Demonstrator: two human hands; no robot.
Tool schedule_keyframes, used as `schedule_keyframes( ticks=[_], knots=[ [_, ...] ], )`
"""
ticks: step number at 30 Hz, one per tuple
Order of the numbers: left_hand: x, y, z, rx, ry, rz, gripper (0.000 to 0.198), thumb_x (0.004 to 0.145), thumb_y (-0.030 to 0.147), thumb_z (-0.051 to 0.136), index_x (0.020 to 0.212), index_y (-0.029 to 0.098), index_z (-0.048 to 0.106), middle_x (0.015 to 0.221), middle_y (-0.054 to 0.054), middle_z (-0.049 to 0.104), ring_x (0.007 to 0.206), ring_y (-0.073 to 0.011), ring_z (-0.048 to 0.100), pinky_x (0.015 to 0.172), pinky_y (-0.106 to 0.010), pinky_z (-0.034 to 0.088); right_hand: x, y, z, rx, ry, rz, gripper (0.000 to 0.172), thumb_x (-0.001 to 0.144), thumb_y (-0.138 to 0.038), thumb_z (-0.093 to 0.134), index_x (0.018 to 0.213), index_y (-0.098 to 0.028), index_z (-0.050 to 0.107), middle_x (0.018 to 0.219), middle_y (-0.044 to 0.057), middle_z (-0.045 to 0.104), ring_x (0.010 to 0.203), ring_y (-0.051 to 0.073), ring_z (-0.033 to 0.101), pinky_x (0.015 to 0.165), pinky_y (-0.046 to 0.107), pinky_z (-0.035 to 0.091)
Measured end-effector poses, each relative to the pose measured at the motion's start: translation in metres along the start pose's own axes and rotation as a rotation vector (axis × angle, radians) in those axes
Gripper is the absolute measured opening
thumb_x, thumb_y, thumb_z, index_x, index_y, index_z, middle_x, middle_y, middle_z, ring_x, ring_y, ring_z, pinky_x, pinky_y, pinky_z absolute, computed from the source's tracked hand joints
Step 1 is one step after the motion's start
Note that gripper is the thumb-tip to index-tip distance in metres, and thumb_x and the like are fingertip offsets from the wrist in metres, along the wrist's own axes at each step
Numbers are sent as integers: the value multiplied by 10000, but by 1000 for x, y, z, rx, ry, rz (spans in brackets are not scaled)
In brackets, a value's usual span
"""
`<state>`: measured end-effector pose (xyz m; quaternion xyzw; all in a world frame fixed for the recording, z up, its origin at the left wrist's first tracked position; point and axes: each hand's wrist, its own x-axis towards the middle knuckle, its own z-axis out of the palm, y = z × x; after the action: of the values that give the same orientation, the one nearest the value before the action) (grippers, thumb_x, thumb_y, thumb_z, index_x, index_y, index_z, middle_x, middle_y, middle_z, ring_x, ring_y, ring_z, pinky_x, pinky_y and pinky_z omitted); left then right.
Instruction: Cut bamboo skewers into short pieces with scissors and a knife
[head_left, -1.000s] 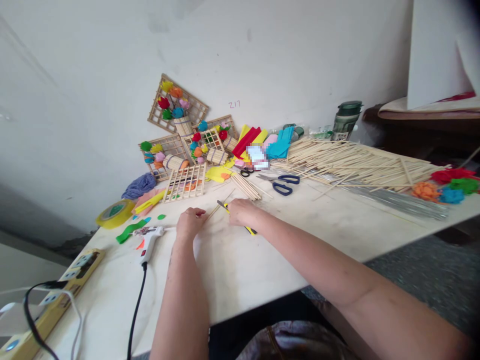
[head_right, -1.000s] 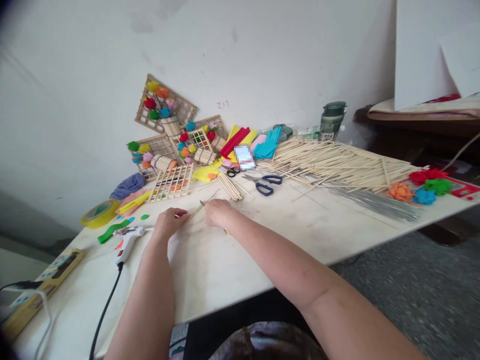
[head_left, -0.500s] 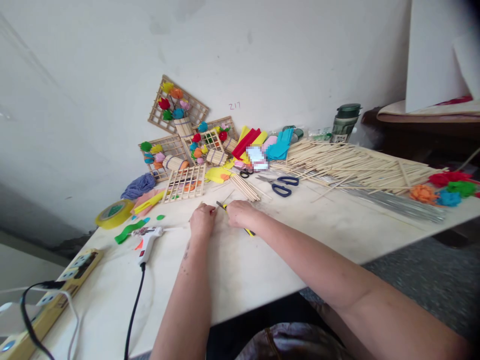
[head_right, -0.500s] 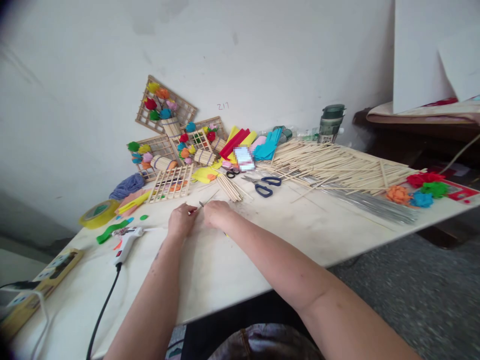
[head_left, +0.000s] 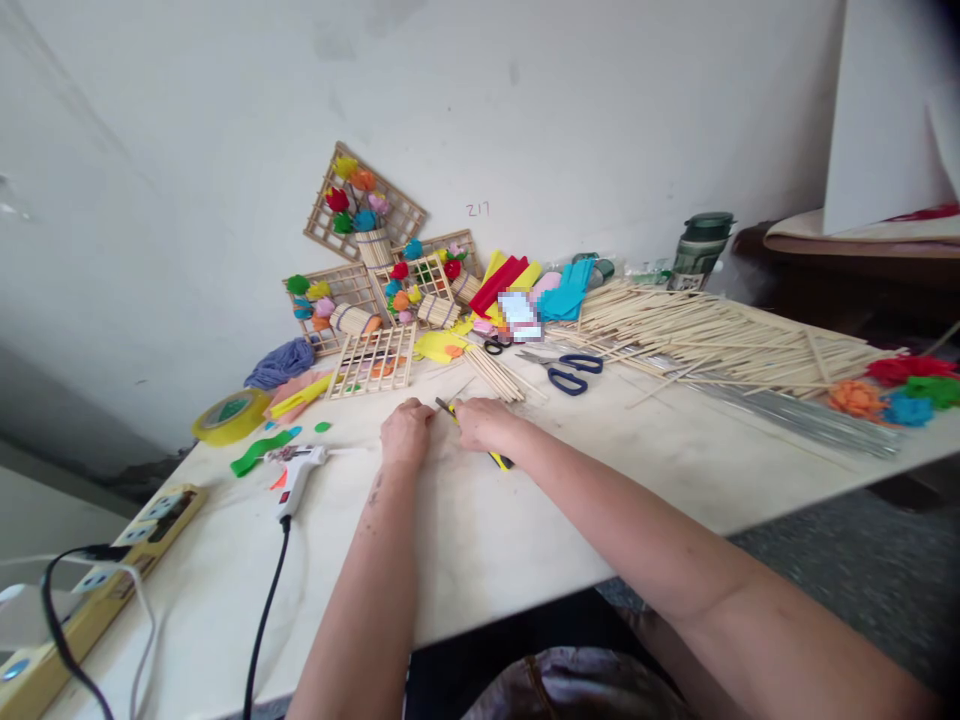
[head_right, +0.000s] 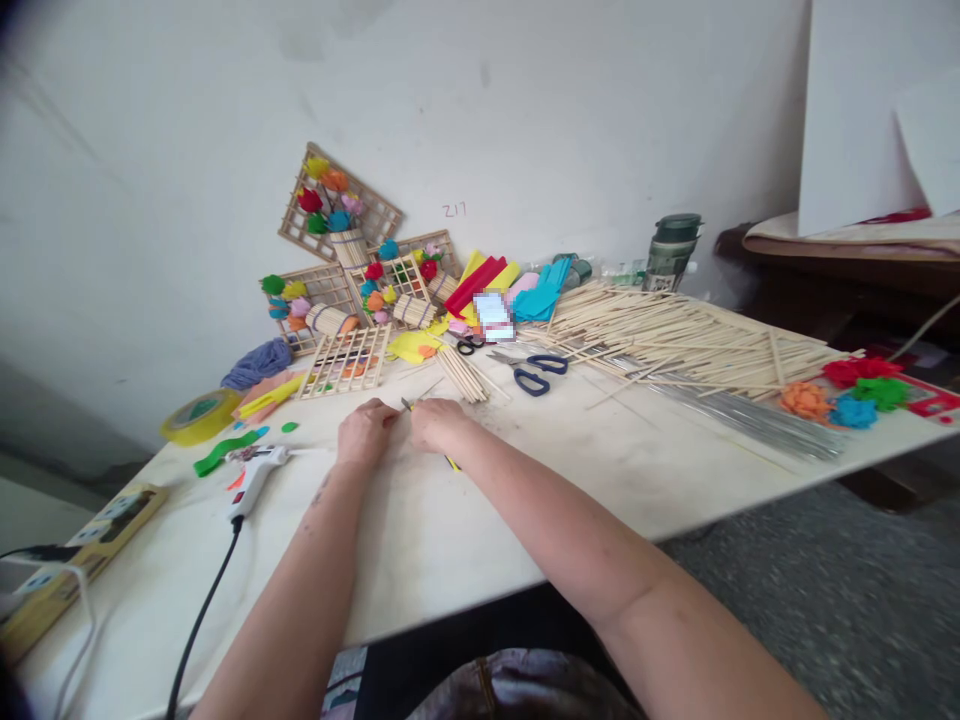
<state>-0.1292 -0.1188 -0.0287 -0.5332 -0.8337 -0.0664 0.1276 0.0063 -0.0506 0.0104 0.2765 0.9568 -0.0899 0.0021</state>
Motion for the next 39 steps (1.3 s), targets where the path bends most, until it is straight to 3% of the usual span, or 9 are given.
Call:
schedule_keyframes(
  ticks=[13, 18, 22, 27, 39],
  knots=[
    [1, 7, 3, 50, 58, -60, 300, 811, 180, 375, 898, 227, 659, 869, -70, 558, 942, -178, 465, 729, -262, 408, 13, -8, 5, 8, 4, 29, 464, 670, -196, 522, 1126, -111, 522, 1060, 167, 599, 990, 247, 553, 777, 308, 436],
    [-3, 13, -1, 61, 21, -80, 321, 811, 190, 360, 905, 236, 663, 889, -77, 539, 936, -194, 465, 675, -267, 423, 7, -10, 2, -1, -7, 28, 435, 683, -184, 507, 1111, -105, 529, 1071, 171, 593, 992, 247, 552, 776, 315, 436],
    [-8, 25, -5, 113, -8, -82, 347, 817, 200, 320, 853, 166, 664, 894, -105, 519, 918, -206, 472, 687, -286, 430, 7, -10, 5, -13, -6, 30, 436, 693, -184, 497, 1121, -103, 519, 1067, 168, 595, 994, 240, 551, 783, 312, 432],
    [-12, 38, -8, 85, -59, -109, 325, 789, 169, 333, 924, 126, 625, 948, -118, 494, 941, -203, 458, 705, -274, 431, 12, -11, 7, -22, 13, 54, 418, 714, -211, 502, 1121, -121, 522, 1046, 158, 608, 987, 227, 556, 788, 301, 429],
    [-17, 41, -6, 38, -51, -196, 313, 815, 227, 329, 1002, 153, 568, 1031, -128, 463, 1014, -232, 404, 721, -289, 421, 17, -10, 8, 0, -12, 54, 382, 726, -183, 513, 1101, -116, 535, 1088, 163, 587, 1008, 224, 546, 796, 296, 436]
  ],
)
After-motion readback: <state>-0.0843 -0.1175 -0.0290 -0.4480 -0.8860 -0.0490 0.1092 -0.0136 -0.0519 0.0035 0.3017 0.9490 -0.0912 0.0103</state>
